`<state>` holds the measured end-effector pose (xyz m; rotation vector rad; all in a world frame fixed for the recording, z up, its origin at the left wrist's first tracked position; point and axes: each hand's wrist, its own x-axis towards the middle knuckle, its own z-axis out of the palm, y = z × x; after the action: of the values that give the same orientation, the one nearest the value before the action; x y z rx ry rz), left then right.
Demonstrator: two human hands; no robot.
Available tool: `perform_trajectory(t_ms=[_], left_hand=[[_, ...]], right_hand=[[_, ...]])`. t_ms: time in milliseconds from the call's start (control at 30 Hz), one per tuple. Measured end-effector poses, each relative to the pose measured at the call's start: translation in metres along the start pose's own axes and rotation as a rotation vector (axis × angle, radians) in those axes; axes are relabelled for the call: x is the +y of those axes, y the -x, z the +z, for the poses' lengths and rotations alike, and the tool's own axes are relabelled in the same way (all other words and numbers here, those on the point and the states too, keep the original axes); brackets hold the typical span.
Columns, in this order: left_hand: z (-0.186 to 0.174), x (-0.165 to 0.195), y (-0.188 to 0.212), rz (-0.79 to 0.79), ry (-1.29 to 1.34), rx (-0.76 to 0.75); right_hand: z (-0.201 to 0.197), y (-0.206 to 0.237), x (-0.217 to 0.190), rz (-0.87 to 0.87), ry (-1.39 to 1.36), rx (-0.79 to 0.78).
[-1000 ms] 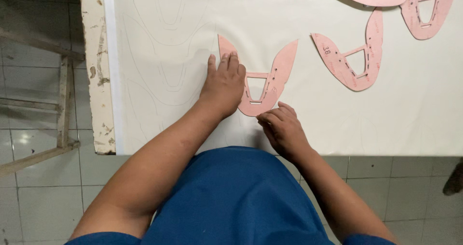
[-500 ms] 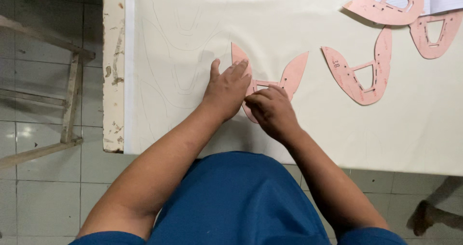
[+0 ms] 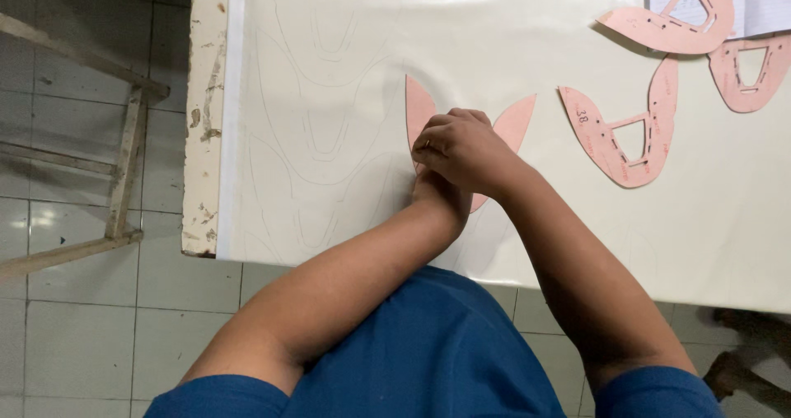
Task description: The person traces around pink shoe pattern pieces laid on a white paper sheet, using a pen to draw outlines on the paper. They reposition each pattern piece, hold it steady with one hand, and trace its edges, working through the pieces one at a time across the table.
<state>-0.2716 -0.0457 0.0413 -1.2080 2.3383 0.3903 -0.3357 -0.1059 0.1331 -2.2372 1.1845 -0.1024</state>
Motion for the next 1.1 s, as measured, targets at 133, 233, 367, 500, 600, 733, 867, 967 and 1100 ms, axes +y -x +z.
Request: perform_trajectory(t_ms=[133,233,367,500,600,733,867,967,1100], left_hand=[[-0.013,-0.007,0.011,0.004,0.085,-0.045],[-0.014,-0.015,0.01,0.002,0.101,-0.029],[-0.014,-0.023,0.013,-0.21,0.572,0.433],[-0.025,-0.035,0.029,-0.365,1.098,0.14],[-0.03,-0.048,0.04,-0.279,0.846,0.146],[-0.015,-0.068,0.05,-0.082,0.37,0.518],[-0.004,-0.076,0.048,-0.065,0.4,0.652],[-0.006,-0.08,0.049,-0.062,0.492,0.594],[-0.015,-0.083,0.055,-0.061,0.487,0.545]], right_hand=[[0.006,-0.004,0.0,0.015,0.016,-0.037],[0.007,-0.009,0.002,0.036,0.074,0.011],[0.001,-0.033,0.012,0.035,0.117,0.202],[-0.006,-0.053,0.019,-0.017,0.018,0.399],[-0.011,-0.043,0.022,0.021,-0.3,0.495],[-0.009,0.008,0.027,0.218,-0.368,0.476],[0.016,0.051,0.024,0.321,-0.416,0.382],[0.031,0.065,0.024,0.301,-0.493,0.429],[0.042,0.066,0.023,0.348,-0.512,0.438]])
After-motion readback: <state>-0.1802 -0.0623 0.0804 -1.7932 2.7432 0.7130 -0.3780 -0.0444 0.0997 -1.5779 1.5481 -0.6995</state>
